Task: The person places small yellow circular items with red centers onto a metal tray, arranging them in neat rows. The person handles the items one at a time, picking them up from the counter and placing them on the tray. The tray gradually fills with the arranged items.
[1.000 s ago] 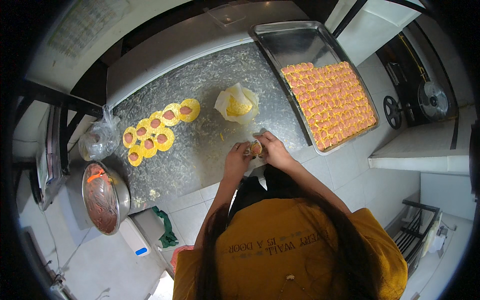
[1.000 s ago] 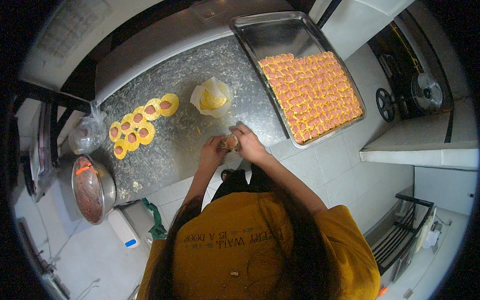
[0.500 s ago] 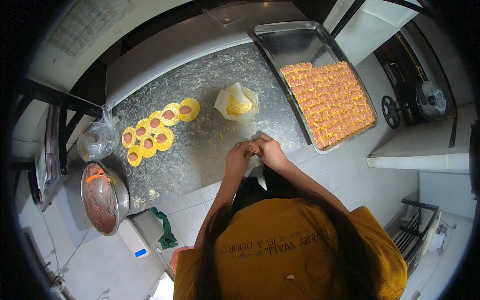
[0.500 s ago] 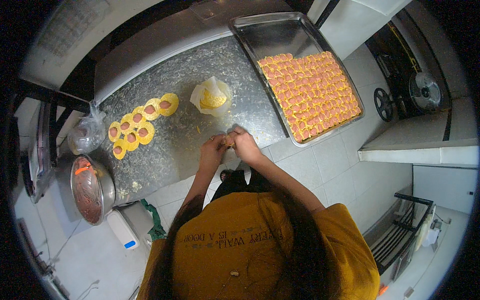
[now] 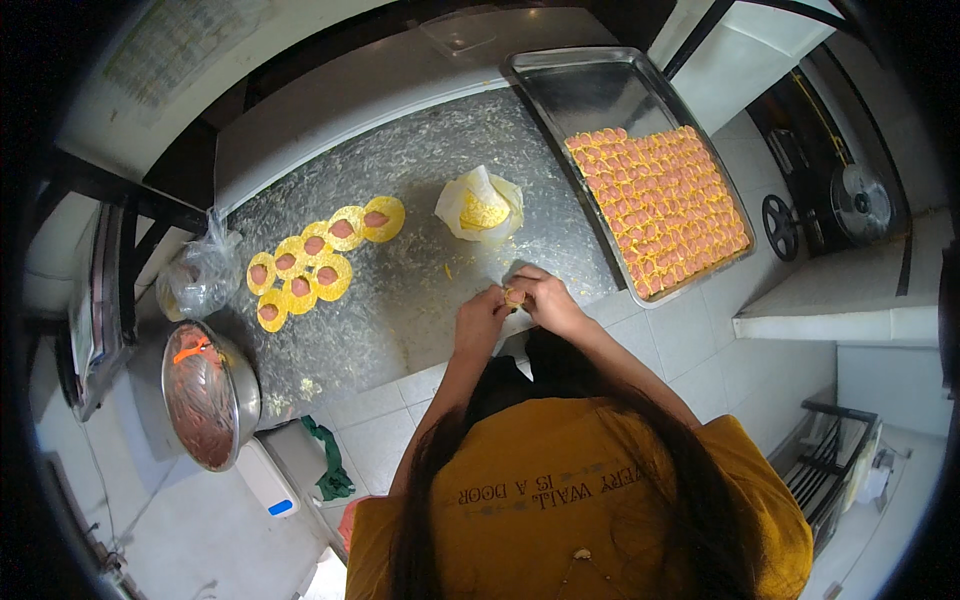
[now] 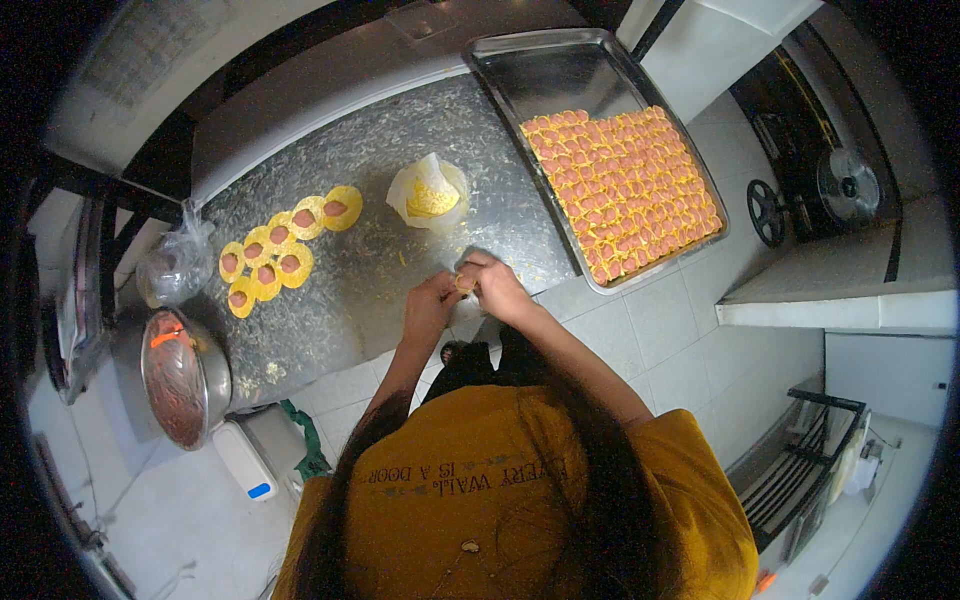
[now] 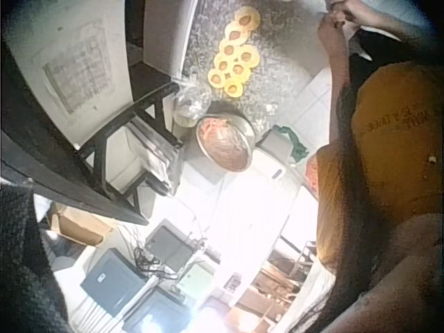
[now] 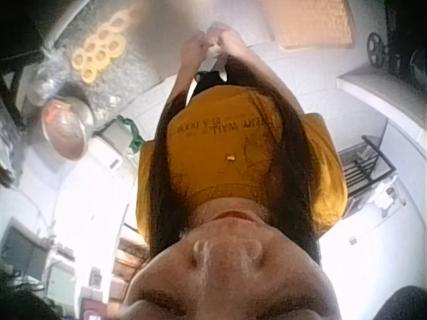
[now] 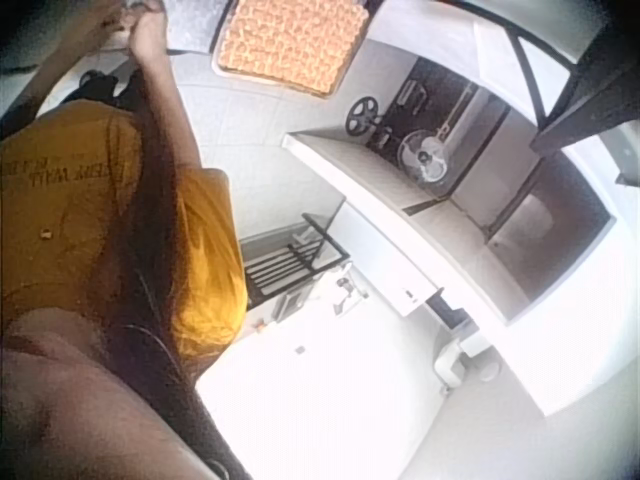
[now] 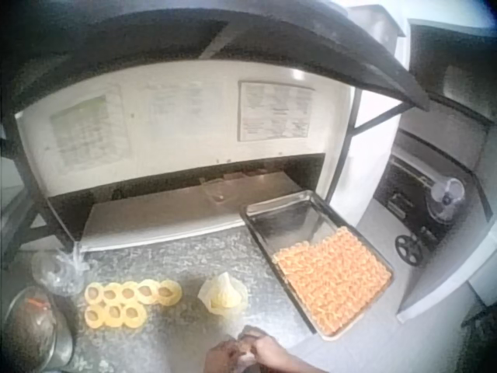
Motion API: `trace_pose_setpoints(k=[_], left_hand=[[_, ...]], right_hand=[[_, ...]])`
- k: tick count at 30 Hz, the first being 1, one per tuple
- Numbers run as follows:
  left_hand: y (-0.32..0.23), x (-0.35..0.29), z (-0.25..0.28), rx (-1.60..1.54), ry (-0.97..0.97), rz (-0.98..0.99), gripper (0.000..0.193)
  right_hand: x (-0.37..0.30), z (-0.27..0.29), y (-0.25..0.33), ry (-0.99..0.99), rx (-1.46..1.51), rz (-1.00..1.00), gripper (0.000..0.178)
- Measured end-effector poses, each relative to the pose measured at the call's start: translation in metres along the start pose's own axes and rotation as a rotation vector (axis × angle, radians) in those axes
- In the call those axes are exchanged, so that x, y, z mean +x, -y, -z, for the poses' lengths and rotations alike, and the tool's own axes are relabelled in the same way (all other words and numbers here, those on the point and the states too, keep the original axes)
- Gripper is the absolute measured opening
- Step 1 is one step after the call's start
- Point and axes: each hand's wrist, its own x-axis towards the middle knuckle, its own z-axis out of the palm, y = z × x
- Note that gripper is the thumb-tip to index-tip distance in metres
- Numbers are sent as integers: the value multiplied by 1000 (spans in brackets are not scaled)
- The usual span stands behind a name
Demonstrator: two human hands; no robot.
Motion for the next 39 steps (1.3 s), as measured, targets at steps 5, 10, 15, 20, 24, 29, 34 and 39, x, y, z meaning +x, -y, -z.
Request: trace_pose_setpoints(k=[5, 10, 15, 20, 24, 29, 34, 39], left_hand=[[5, 0, 2, 8, -121, -216, 30], [1, 0, 2, -24, -23, -94, 29], [3, 1, 2, -11, -35, -105, 28], [5, 0, 2, -6, 17, -46, 28], [6, -4, 1, -52, -147, -144, 25], [4, 0, -1, -64, -105, -162, 25], [9, -1, -4, -90, -113, -124, 23], [4, -4, -2, -45, -185, -142, 22]], right_hand=[[-1, 7, 18, -6, -21, -172, 31], [-1, 2, 18, -65, 11, -96, 28], [-1, -2, 15, -37, -36, -91, 30], [6, 0, 12, -79, 5, 13, 34], [-1, 2, 22, -88, -78, -155, 33], [-5, -13, 11, -53, 2, -189, 38], [-4, -7, 24, -130, -75, -162, 33], [-8, -5, 29, -146, -94, -290, 39]])
